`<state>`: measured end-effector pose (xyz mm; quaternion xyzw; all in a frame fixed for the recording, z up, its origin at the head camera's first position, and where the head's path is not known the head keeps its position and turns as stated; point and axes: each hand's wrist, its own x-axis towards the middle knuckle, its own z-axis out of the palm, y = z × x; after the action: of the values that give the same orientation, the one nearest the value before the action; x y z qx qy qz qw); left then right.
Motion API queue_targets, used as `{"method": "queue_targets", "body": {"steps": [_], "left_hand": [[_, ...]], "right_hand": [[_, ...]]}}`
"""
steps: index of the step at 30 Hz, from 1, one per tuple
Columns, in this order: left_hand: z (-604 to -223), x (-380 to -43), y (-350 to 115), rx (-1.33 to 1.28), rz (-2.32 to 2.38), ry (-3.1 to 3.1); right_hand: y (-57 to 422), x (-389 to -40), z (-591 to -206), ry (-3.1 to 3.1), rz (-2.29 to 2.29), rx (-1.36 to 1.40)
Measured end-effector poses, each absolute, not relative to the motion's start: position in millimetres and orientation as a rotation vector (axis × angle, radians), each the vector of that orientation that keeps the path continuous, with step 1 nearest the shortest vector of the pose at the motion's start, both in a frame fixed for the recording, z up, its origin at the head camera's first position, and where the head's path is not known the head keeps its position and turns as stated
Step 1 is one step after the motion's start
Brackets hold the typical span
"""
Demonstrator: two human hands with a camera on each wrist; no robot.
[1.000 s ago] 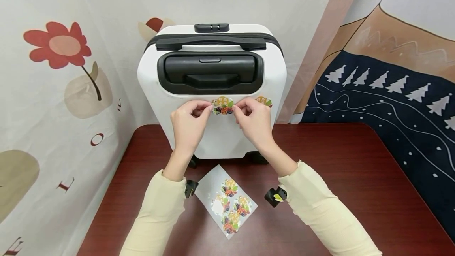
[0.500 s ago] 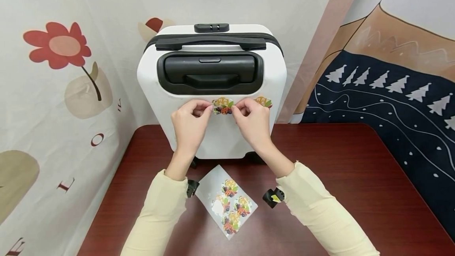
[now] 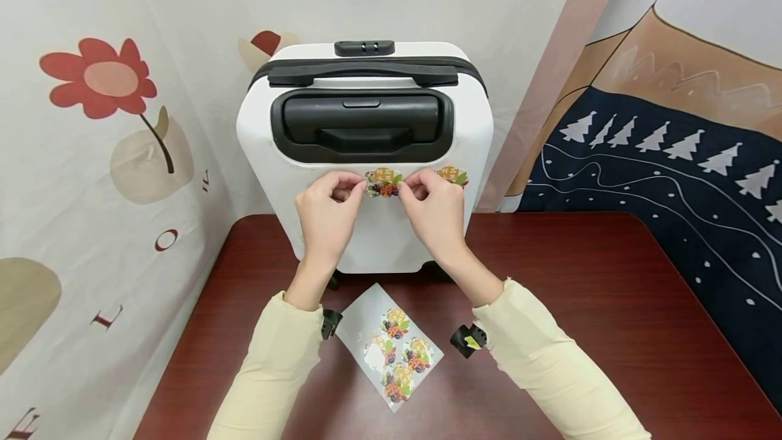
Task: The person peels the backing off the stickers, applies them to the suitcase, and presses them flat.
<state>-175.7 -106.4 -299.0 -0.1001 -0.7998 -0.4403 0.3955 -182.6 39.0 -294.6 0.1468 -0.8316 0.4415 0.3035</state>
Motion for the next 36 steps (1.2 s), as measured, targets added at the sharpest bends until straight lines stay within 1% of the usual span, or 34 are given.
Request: {"method": "queue_targets", "body": {"steps": [12,28,32,36], "left_hand": [[-300,-177,-105,-0.268,-1.106,-2.023],[-300,-173,-108,-0.259,-1.123,-2.096],[-299,-170,-107,-0.270,-1.135,-2.189],[-298,-167,-106,-0.303,-1.149,-2.304]], "right_hand": [[41,-182,-294,-2.216,1.118,0.377],[53,-184,-297,-2.247,1.214,0.414],[56,-185,-295,-2.260,1.238,0.478],[58,-186,-292,-2.310,1.276,0.630]]}}
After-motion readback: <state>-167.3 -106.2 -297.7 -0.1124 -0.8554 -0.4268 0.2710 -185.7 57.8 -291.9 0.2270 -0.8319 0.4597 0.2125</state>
